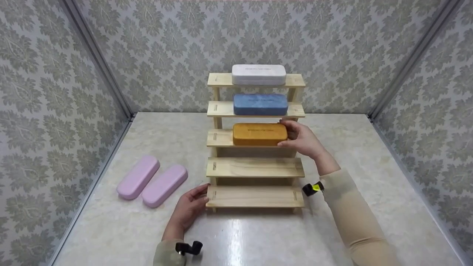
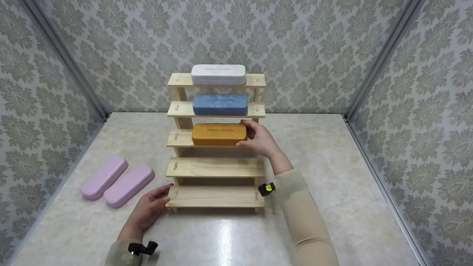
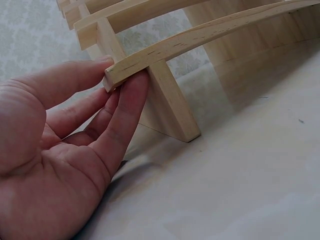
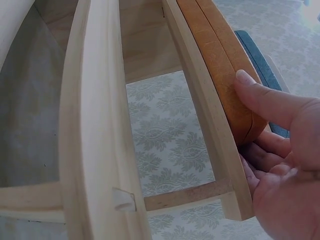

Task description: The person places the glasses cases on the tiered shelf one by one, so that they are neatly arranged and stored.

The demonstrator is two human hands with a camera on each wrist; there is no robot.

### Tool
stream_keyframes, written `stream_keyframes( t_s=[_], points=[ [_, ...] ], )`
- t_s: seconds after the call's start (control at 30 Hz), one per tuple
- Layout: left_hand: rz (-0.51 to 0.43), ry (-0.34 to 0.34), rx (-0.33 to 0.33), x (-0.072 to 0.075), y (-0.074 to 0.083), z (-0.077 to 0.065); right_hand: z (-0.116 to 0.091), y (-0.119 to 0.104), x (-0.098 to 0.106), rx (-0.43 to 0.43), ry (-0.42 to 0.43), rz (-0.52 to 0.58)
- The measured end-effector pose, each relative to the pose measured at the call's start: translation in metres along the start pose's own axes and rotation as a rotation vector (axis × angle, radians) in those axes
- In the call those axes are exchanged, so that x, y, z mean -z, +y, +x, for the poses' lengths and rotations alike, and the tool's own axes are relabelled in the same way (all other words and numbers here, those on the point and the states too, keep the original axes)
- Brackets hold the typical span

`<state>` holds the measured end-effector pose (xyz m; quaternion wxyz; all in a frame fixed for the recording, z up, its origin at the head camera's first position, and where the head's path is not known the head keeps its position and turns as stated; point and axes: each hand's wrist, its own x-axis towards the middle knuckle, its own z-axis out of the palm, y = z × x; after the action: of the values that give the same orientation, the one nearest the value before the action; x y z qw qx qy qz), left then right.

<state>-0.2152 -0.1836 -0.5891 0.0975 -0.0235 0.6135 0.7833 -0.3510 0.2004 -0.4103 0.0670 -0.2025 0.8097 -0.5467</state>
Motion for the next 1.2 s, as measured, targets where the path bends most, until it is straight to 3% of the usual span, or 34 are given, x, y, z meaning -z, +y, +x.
stream_keyframes(
  t_s=[0.47,0.83,1.2],
  points=[
    [-0.041,-0.002,0.002,0.001,-0.002,0.001,-0.021,0.008,0.009,0.044,0.075,0.021],
    [-0.028,0.0,-0.02,0.001,-0.003,0.002,-0.065,0.024,0.026,0.017,0.217,0.047],
    [-0.014,0.012,-0.006,0.0,-0.002,0.001,-0.101,0.044,0.025,-0.051,0.241,0.062]
  ],
)
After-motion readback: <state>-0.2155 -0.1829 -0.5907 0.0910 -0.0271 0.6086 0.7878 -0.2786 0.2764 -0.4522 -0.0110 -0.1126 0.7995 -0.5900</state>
